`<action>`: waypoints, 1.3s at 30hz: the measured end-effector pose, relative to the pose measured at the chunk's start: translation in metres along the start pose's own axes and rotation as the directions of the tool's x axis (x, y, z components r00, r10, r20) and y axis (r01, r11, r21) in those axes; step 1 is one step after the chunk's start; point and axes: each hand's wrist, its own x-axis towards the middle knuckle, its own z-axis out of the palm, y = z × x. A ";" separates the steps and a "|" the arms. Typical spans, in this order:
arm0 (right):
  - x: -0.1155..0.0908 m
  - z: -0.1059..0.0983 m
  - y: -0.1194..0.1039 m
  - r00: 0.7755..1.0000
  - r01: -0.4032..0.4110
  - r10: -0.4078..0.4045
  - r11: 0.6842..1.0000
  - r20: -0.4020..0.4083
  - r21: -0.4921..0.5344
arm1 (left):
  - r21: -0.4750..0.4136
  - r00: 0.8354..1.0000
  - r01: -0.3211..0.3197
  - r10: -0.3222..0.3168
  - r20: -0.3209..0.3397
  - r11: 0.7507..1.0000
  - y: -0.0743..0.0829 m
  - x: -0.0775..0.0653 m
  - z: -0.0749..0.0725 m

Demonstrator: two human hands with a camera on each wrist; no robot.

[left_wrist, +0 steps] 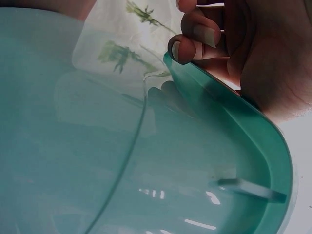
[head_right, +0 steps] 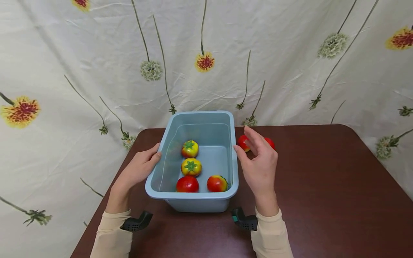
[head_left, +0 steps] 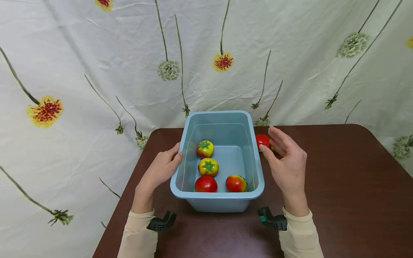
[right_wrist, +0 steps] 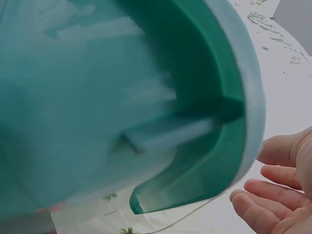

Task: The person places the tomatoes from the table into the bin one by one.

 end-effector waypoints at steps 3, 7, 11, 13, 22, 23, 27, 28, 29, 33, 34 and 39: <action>0.001 -0.002 0.002 1.000 -0.013 0.013 1.000 -0.014 -0.009 | 0.003 1.000 -0.002 0.002 0.000 1.000 0.000 0.000 0.000; 0.003 -0.005 0.005 0.999 -0.027 0.027 1.000 -0.032 -0.007 | 0.016 1.000 -0.005 0.005 -0.006 1.000 -0.001 0.000 0.000; 0.005 -0.007 0.008 0.998 -0.048 0.048 0.999 -0.044 0.001 | 0.029 1.000 -0.007 0.007 -0.011 1.000 0.000 0.000 0.000; 0.005 -0.009 0.009 0.997 -0.060 0.060 0.998 -0.048 0.000 | 0.030 1.000 -0.006 0.006 -0.009 1.000 0.000 0.000 0.000; 0.009 -0.009 0.021 0.987 -0.155 0.154 0.988 -0.035 -0.024 | 0.021 1.000 0.000 0.000 -0.008 1.000 0.001 -0.001 0.000; 0.009 -0.009 0.022 0.986 -0.162 0.161 0.986 -0.031 -0.027 | 0.020 1.000 0.000 0.000 -0.007 1.000 0.001 -0.001 0.000; 0.009 -0.007 0.028 0.985 -0.172 0.171 0.984 -0.025 -0.034 | 0.013 1.000 0.003 -0.003 -0.006 1.000 0.001 -0.001 0.000; 0.010 -0.007 0.030 0.984 -0.175 0.174 0.984 -0.025 -0.036 | 0.011 1.000 0.002 -0.002 -0.006 1.000 0.001 -0.001 0.000; 0.010 -0.006 0.032 0.983 -0.180 0.180 0.983 -0.024 -0.039 | 0.010 1.000 0.001 -0.001 -0.006 1.000 0.001 -0.001 0.000; 0.012 -0.003 0.047 0.975 -0.221 0.220 0.972 -0.018 -0.075 | 0.011 1.000 0.007 -0.007 -0.011 1.000 0.001 -0.001 0.000; 0.012 -0.002 0.052 0.972 -0.235 0.235 0.968 -0.015 -0.086 | 0.011 1.000 0.008 -0.008 -0.011 1.000 0.001 -0.001 0.000; 0.013 0.002 0.077 0.940 -0.340 0.340 0.935 -0.020 -0.099 | 0.005 1.000 0.004 -0.004 -0.007 1.000 0.001 -0.002 0.000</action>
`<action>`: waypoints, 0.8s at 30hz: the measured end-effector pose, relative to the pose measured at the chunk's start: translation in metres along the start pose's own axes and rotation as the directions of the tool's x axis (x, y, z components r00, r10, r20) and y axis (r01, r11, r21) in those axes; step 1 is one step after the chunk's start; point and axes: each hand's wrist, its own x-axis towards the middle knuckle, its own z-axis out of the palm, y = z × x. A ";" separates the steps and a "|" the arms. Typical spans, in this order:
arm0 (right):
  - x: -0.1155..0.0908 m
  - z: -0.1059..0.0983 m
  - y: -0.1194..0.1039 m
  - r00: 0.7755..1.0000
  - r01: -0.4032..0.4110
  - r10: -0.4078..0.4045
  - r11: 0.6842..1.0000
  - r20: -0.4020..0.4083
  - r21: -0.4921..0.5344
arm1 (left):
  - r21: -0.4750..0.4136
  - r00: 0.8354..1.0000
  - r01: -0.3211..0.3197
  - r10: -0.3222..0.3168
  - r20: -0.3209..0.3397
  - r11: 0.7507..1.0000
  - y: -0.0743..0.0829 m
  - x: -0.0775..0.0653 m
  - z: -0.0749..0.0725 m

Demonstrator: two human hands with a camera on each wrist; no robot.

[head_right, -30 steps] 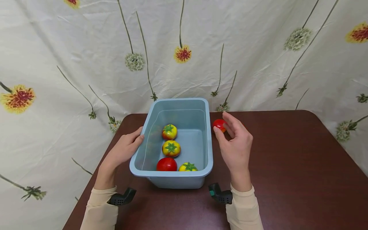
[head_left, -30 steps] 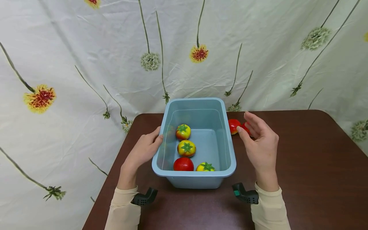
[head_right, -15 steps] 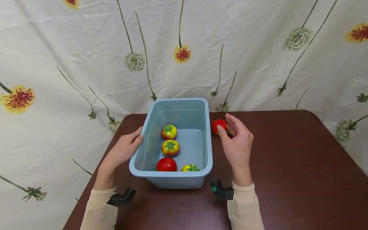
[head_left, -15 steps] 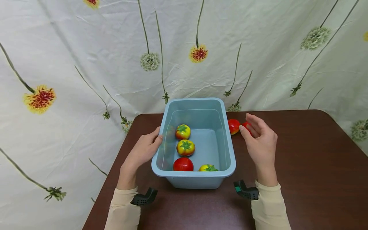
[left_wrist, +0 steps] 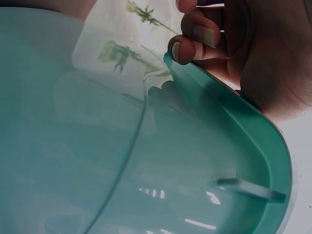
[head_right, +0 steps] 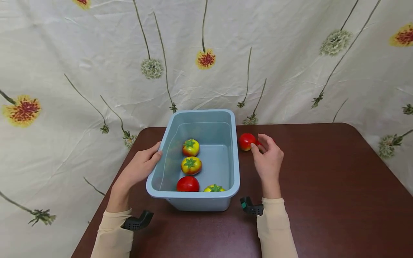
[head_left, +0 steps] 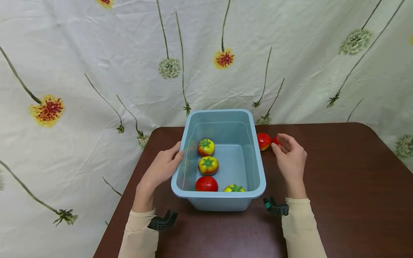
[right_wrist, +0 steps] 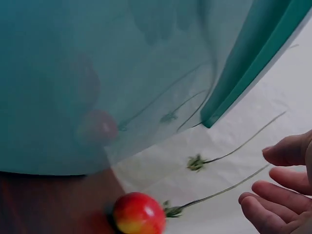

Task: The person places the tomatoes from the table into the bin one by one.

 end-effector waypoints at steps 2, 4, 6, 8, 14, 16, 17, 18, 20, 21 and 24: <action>0.003 0.002 0.006 0.999 -0.048 0.048 0.999 -0.002 0.023 | -0.003 1.000 -0.007 0.007 0.002 1.000 0.000 0.000 0.000; 0.004 0.004 0.011 0.997 -0.082 0.082 0.995 -0.007 0.050 | -0.001 1.000 -0.014 0.014 0.000 1.000 0.000 0.000 0.000; 0.005 0.005 0.014 0.995 -0.093 0.095 0.993 -0.022 0.067 | -0.001 1.000 -0.015 0.015 -0.002 1.000 0.000 0.000 0.000; 0.007 0.006 0.018 0.994 -0.096 0.100 0.993 -0.051 0.074 | -0.001 1.000 -0.015 0.015 -0.002 1.000 0.000 0.000 0.000; 0.013 0.008 0.031 0.977 -0.161 0.172 0.983 -0.127 0.094 | -0.001 1.000 -0.014 0.014 -0.002 1.000 0.000 0.000 0.000; 0.015 0.008 0.035 0.969 -0.181 0.194 0.979 -0.150 0.099 | -0.002 1.000 -0.016 0.016 -0.003 1.000 0.000 0.000 0.000; 0.016 0.008 0.037 0.966 -0.185 0.199 0.978 -0.162 0.101 | -0.003 1.000 -0.017 0.017 -0.003 1.000 -0.001 0.000 0.000; 0.017 0.008 0.039 0.964 -0.185 0.200 0.978 -0.174 0.100 | -0.003 1.000 -0.018 0.018 -0.004 1.000 -0.001 0.000 0.000; 0.018 0.008 0.042 0.962 -0.182 0.197 0.979 -0.188 0.093 | -0.005 1.000 -0.018 0.018 -0.004 1.000 0.000 0.000 0.000; 0.018 0.008 0.044 0.963 -0.178 0.191 0.980 -0.191 0.085 | -0.005 1.000 -0.018 0.018 -0.004 1.000 0.000 0.000 0.000; 0.019 0.009 0.054 0.966 -0.176 0.181 0.983 -0.187 0.046 | -0.001 1.000 -0.022 0.022 -0.004 1.000 0.000 -0.001 -0.001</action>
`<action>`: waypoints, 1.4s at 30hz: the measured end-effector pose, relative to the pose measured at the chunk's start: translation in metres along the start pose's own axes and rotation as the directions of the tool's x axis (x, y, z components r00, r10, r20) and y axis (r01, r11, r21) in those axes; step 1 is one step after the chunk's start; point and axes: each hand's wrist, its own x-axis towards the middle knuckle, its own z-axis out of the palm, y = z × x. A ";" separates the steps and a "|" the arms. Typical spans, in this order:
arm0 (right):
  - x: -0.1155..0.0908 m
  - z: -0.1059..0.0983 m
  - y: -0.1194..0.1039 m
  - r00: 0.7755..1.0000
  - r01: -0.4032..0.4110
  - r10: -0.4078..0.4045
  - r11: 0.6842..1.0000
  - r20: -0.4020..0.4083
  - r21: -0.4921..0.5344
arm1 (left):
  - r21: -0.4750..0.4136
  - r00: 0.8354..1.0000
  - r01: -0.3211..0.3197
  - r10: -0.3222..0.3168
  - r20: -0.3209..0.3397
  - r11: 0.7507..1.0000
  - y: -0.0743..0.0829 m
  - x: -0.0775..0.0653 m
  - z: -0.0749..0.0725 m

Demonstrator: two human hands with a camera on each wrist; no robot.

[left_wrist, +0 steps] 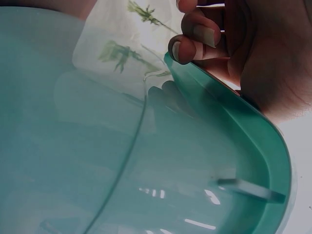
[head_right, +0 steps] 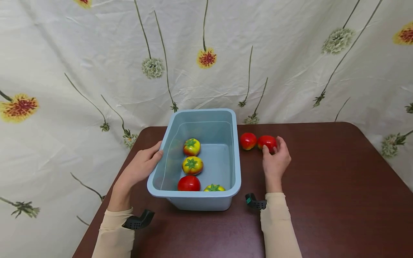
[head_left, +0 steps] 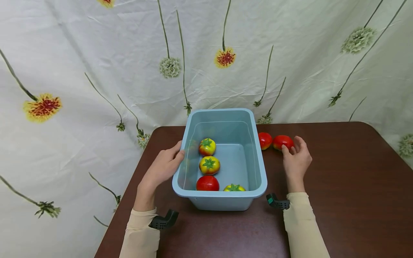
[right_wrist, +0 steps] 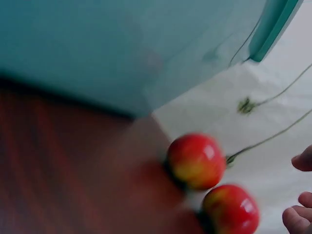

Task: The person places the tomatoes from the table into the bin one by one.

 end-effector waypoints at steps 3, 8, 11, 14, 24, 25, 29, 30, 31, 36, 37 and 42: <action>0.003 0.002 0.015 1.000 0.010 -0.009 1.000 0.012 -0.024 | 0.007 1.000 -0.004 0.004 -0.002 1.000 0.000 0.000 -0.001; 0.010 0.006 0.041 0.999 -0.025 0.025 1.000 0.029 -0.015 | 0.011 1.000 0.007 -0.007 -0.002 1.000 0.001 0.000 -0.002; 0.015 0.005 0.052 0.998 -0.048 0.048 0.999 0.036 -0.014 | 0.003 1.000 0.013 -0.013 0.005 1.000 0.002 0.001 0.000; 0.021 0.003 0.058 0.997 -0.052 0.054 0.998 0.060 -0.029 | -0.008 1.000 0.012 -0.012 0.012 1.000 0.002 0.002 0.002; 0.033 0.002 0.060 0.979 -0.005 0.024 0.996 0.201 -0.091 | -0.031 1.000 0.022 -0.022 0.016 0.999 0.001 0.000 0.005; 0.034 0.003 0.060 0.976 -0.001 0.023 0.995 0.217 -0.099 | -0.033 1.000 0.026 -0.026 0.015 0.999 0.001 0.000 0.004; 0.036 0.009 0.063 0.964 0.005 0.030 0.992 0.265 -0.128 | -0.019 0.999 0.036 -0.036 0.008 0.999 -0.003 -0.004 0.003; 0.037 0.010 0.064 0.963 0.002 0.035 0.991 0.268 -0.137 | -0.014 0.999 0.039 -0.039 0.006 0.999 -0.003 -0.005 0.002; 0.037 0.011 0.065 0.963 0.000 0.039 0.989 0.267 -0.146 | -0.010 0.999 0.039 -0.039 0.005 0.999 -0.003 -0.005 0.002; 0.041 0.010 0.063 0.969 -0.007 0.050 0.984 0.241 -0.178 | -0.033 1.000 0.027 -0.027 0.014 0.999 -0.001 -0.005 0.001; 0.042 0.010 0.062 0.970 -0.003 0.048 0.983 0.238 -0.186 | -0.039 1.000 0.024 -0.024 0.016 0.999 0.000 -0.004 0.001; 0.046 0.009 0.061 0.973 0.013 0.036 0.978 0.228 -0.210 | -0.048 1.000 0.025 -0.024 0.013 0.999 0.003 -0.003 0.001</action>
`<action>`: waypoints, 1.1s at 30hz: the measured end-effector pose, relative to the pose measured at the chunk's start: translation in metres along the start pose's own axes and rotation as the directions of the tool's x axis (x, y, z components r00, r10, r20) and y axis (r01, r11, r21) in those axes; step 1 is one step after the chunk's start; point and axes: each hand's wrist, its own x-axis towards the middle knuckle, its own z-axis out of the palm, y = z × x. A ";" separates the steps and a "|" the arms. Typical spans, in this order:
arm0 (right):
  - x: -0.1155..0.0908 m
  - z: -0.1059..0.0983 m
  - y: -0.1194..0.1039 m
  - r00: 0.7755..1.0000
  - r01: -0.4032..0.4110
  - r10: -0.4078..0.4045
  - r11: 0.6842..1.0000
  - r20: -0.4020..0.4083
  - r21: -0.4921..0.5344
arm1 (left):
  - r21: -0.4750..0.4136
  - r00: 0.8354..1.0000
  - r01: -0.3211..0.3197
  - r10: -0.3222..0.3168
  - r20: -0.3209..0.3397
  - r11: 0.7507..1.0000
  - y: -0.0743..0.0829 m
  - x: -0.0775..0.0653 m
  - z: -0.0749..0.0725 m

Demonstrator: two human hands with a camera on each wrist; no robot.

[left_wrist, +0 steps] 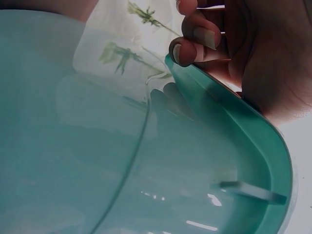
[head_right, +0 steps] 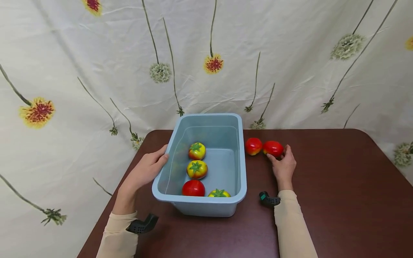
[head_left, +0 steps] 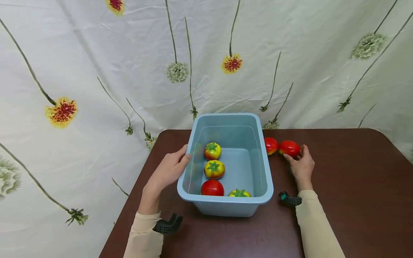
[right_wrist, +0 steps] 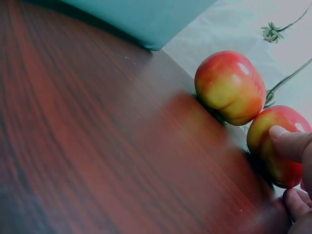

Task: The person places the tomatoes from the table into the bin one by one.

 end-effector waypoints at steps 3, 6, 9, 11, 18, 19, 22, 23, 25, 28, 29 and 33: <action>0.001 -0.001 0.000 1.000 -0.003 0.003 1.000 -0.009 0.001 | -0.002 1.000 0.003 -0.003 -0.003 1.000 0.000 0.000 0.000; 0.002 -0.001 0.000 1.000 -0.004 0.004 1.000 -0.020 0.009 | -0.006 1.000 0.003 -0.003 -0.003 1.000 0.000 0.000 0.001; 0.002 0.000 0.000 1.000 0.000 0.000 1.000 -0.025 0.002 | -0.012 1.000 0.002 -0.002 -0.003 1.000 -0.001 0.000 0.001; 0.001 0.000 0.000 1.000 0.005 -0.005 1.000 -0.031 0.004 | -0.013 1.000 0.002 -0.002 -0.004 1.000 -0.001 0.000 0.001; 0.001 0.000 -0.002 0.999 -0.006 0.005 1.000 -0.037 -0.027 | -0.022 1.000 0.010 -0.010 -0.006 1.000 -0.002 -0.001 0.000; 0.001 0.000 -0.002 0.999 -0.015 0.015 1.000 -0.038 -0.019 | -0.022 1.000 0.011 -0.012 -0.006 1.000 -0.002 -0.001 0.000; 0.001 0.000 -0.003 0.997 -0.062 0.064 0.997 -0.046 0.037 | -0.018 1.000 0.010 -0.010 -0.004 1.000 -0.003 -0.001 0.000; 0.001 -0.001 -0.003 0.995 -0.083 0.086 0.995 -0.050 0.063 | -0.014 1.000 0.008 -0.008 -0.005 1.000 -0.003 -0.001 0.000; 0.001 -0.002 -0.002 0.990 -0.121 0.129 0.986 -0.057 0.118 | -0.007 1.000 0.004 -0.004 -0.005 1.000 -0.002 0.000 0.000; 0.001 -0.005 -0.002 0.981 -0.166 0.182 0.969 -0.074 0.185 | -0.002 1.000 -0.002 0.002 -0.004 1.000 -0.002 0.001 0.000; 0.001 -0.006 -0.002 0.977 -0.177 0.197 0.962 -0.078 0.208 | -0.004 1.000 0.001 -0.001 -0.003 1.000 -0.001 0.001 0.000; 0.002 -0.011 -0.005 0.966 -0.200 0.238 0.935 -0.103 0.293 | -0.019 1.000 0.011 -0.011 0.004 1.000 -0.001 0.001 0.001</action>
